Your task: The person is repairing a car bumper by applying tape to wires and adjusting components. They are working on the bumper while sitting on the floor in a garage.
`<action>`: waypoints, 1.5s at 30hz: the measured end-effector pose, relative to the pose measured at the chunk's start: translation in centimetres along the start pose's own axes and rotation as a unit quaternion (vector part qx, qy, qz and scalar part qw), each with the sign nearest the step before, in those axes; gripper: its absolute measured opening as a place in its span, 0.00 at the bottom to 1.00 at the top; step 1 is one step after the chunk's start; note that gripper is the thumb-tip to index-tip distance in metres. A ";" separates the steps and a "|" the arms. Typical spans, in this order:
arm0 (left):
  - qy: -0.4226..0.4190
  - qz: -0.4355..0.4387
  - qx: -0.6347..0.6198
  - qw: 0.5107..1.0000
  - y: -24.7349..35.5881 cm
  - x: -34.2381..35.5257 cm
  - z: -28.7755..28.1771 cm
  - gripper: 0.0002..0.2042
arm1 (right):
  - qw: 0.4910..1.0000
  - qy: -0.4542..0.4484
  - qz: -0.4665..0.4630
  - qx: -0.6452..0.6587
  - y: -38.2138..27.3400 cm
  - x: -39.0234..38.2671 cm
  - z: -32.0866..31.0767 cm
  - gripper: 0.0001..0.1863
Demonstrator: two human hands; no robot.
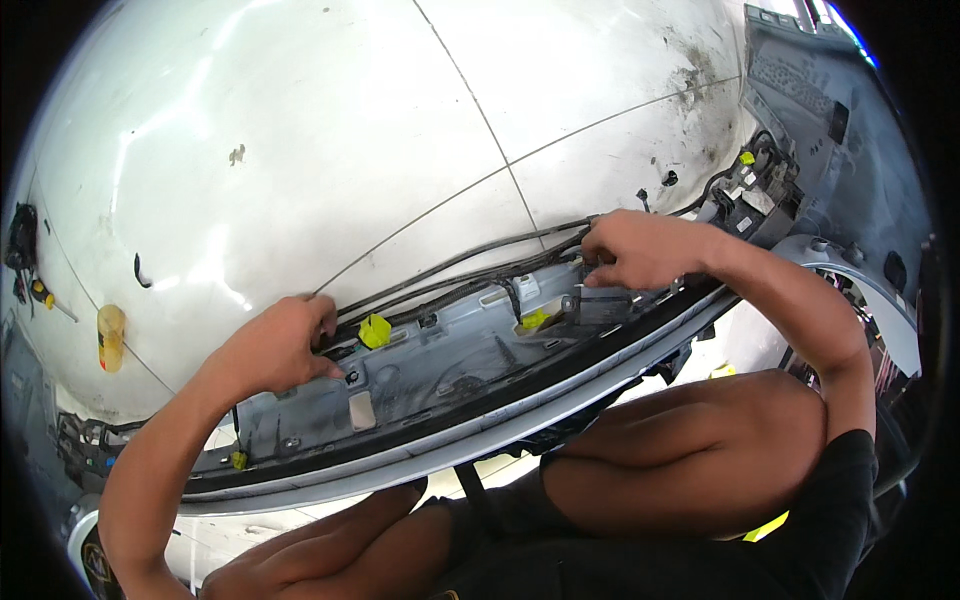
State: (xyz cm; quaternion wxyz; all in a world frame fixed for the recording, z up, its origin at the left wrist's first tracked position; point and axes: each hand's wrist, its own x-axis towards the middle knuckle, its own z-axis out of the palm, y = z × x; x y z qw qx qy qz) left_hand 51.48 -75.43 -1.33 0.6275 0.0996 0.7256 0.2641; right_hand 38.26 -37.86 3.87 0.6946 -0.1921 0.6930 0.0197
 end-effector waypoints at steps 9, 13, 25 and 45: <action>0.231 0.042 0.159 0.959 2.9 -0.9 1.6 0.38 | 0.970 0.206 -0.117 -0.050 1.0 0.0 3.4 0.24; 0.301 0.036 0.181 0.935 7.4 -0.4 1.6 0.39 | 0.982 0.106 -0.088 -0.130 0.0 0.3 1.0 0.27; 0.246 0.101 0.105 0.958 14.0 9.7 2.9 0.21 | 0.982 0.178 -0.031 -0.049 3.4 -3.3 0.9 0.28; 0.149 0.065 -0.016 0.987 8.7 5.3 -4.7 0.15 | 0.938 0.334 -0.028 -0.085 3.2 -3.0 2.3 0.55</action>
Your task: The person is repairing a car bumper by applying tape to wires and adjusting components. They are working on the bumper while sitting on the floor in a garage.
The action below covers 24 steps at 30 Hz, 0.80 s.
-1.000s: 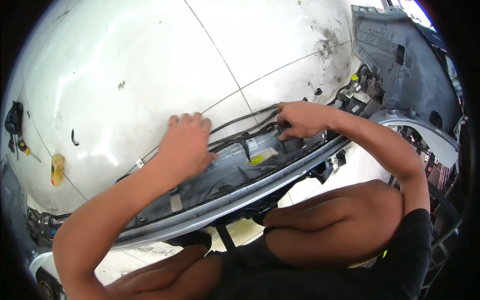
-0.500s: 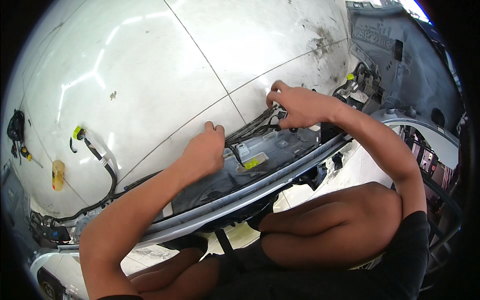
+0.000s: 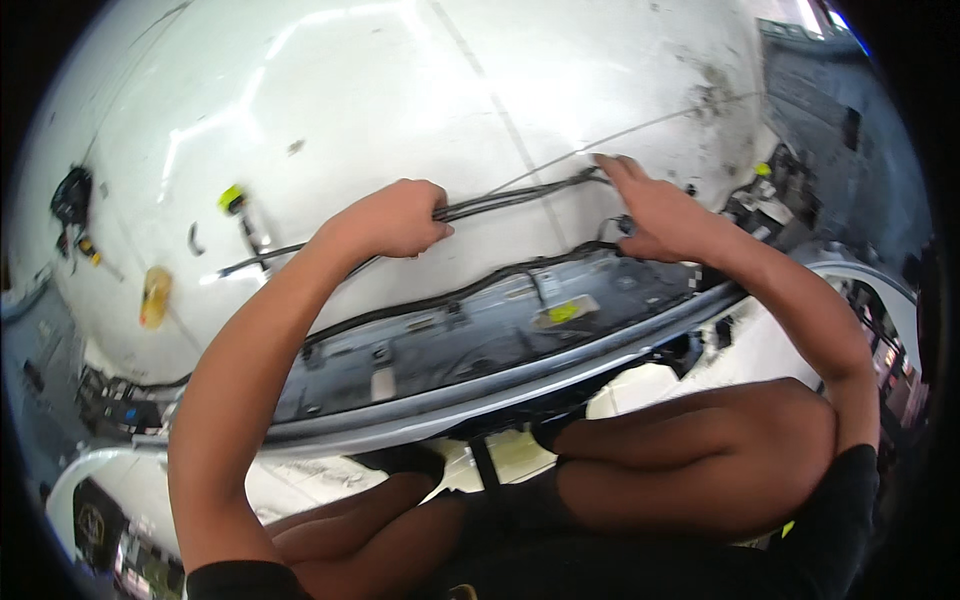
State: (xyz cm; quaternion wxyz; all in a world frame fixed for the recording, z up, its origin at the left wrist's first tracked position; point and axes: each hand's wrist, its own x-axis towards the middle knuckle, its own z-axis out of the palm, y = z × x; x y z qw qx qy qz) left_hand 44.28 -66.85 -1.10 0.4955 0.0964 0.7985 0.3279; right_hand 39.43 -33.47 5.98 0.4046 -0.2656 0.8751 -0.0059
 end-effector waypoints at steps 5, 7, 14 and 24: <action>-0.049 -0.062 -0.010 0.997 -4.9 -7.6 -0.3 0.16 | 0.996 -0.081 0.019 0.044 -3.5 0.1 -1.2 0.58; -0.037 -0.046 -0.025 0.998 -4.9 -9.5 -1.1 0.16 | 0.996 -0.081 0.009 0.046 -3.7 -0.5 -1.4 0.58; -0.016 -0.028 -0.095 0.995 -4.7 -12.8 -2.0 0.17 | 0.991 -0.132 0.023 0.010 -5.3 -0.6 -2.2 0.54; -0.070 0.011 0.228 0.971 -8.3 -11.9 5.1 0.18 | 0.977 -0.206 0.002 -0.049 -6.3 0.2 -2.2 0.52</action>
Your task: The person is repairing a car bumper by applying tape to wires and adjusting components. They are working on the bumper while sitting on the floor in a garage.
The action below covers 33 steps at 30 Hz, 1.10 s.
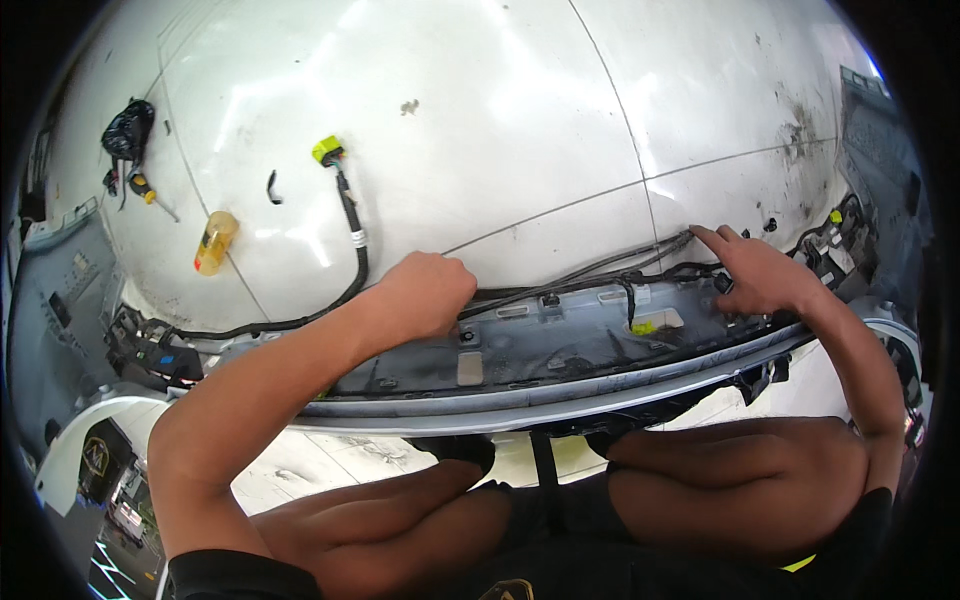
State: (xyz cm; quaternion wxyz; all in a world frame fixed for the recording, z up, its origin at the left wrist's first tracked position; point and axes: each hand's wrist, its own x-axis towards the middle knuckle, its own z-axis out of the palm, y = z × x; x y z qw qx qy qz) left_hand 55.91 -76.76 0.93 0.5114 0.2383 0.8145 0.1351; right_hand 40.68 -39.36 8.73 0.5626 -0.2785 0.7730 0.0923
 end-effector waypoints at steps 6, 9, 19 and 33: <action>-0.001 0.016 -0.096 0.995 -0.9 2.3 -0.1 0.24 | 0.999 -0.048 -0.021 -0.009 1.5 0.9 0.3 0.50; -0.005 0.028 -0.121 0.992 -1.0 3.7 0.6 0.20 | 0.998 -0.033 0.009 0.054 2.0 1.6 0.8 0.53; 0.081 0.014 -0.070 0.994 3.6 6.1 -0.2 0.17 | 0.997 -0.046 -0.027 0.058 5.1 3.8 3.5 0.58; 0.128 -0.018 -0.051 0.990 11.2 12.6 -8.4 0.22 | 0.997 0.060 0.027 -0.026 9.4 0.6 -5.2 0.43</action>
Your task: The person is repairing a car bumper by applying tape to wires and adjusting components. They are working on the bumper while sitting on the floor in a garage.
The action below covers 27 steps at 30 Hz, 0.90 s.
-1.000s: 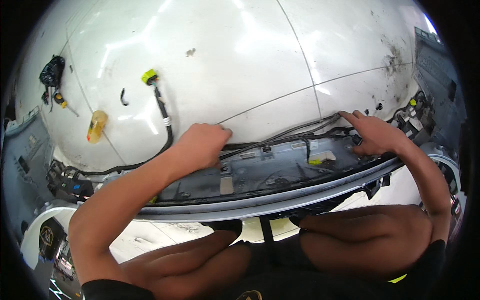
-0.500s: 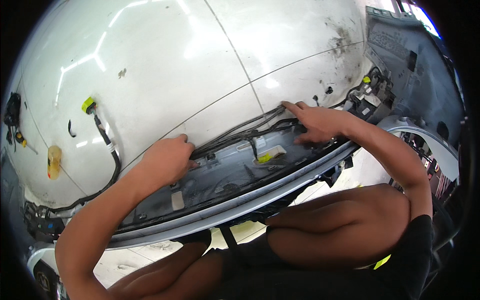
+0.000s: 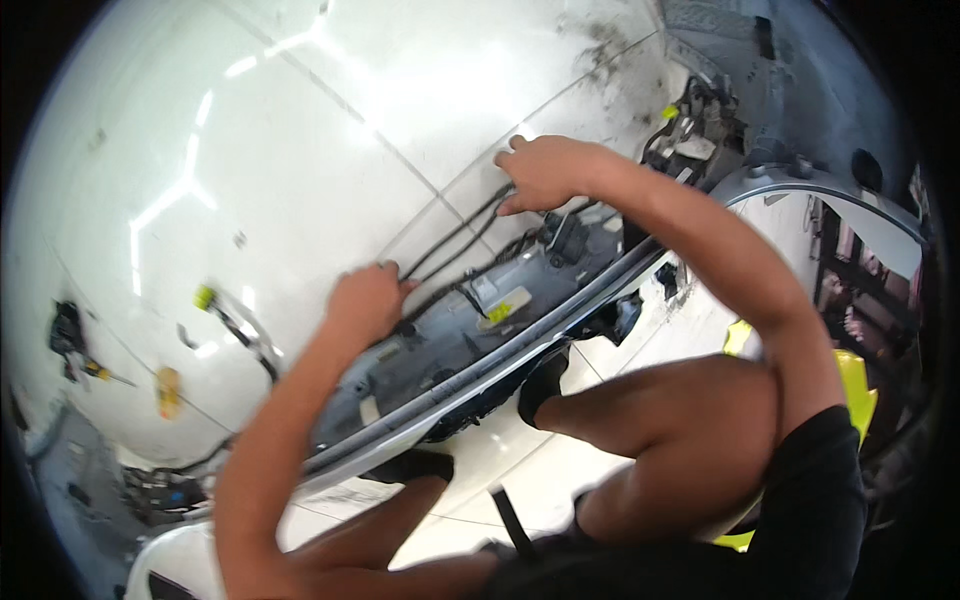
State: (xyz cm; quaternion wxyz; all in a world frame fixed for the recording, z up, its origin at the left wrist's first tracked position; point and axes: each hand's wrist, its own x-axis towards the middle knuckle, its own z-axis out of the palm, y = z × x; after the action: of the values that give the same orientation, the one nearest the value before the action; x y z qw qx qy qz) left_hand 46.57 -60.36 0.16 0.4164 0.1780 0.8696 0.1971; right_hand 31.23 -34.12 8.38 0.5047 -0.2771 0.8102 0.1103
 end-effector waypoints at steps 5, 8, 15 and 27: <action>0.081 -0.217 0.045 0.972 6.4 -5.7 -7.5 0.18 | 0.878 0.333 0.000 0.343 2.7 -19.2 -9.1 0.32; 0.070 -0.255 -0.050 0.963 13.6 -13.5 -14.4 0.17 | 0.772 0.348 -0.011 0.532 5.1 -32.1 -9.8 0.27; 0.059 -0.179 -0.027 0.982 32.1 -25.5 -37.0 0.16 | 0.778 0.208 0.159 0.571 6.1 -53.2 3.5 0.29; 0.201 -0.186 -0.087 0.958 40.3 -24.0 -64.4 0.13 | 0.758 -0.060 0.311 0.570 12.5 -70.0 13.3 0.29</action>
State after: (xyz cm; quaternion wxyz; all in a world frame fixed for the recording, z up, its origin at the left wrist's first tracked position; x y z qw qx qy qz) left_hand 15.48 -49.64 72.69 0.2759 -0.0670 0.9325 0.2231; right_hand 57.89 5.90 62.42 0.5546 0.3356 0.7334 -0.2047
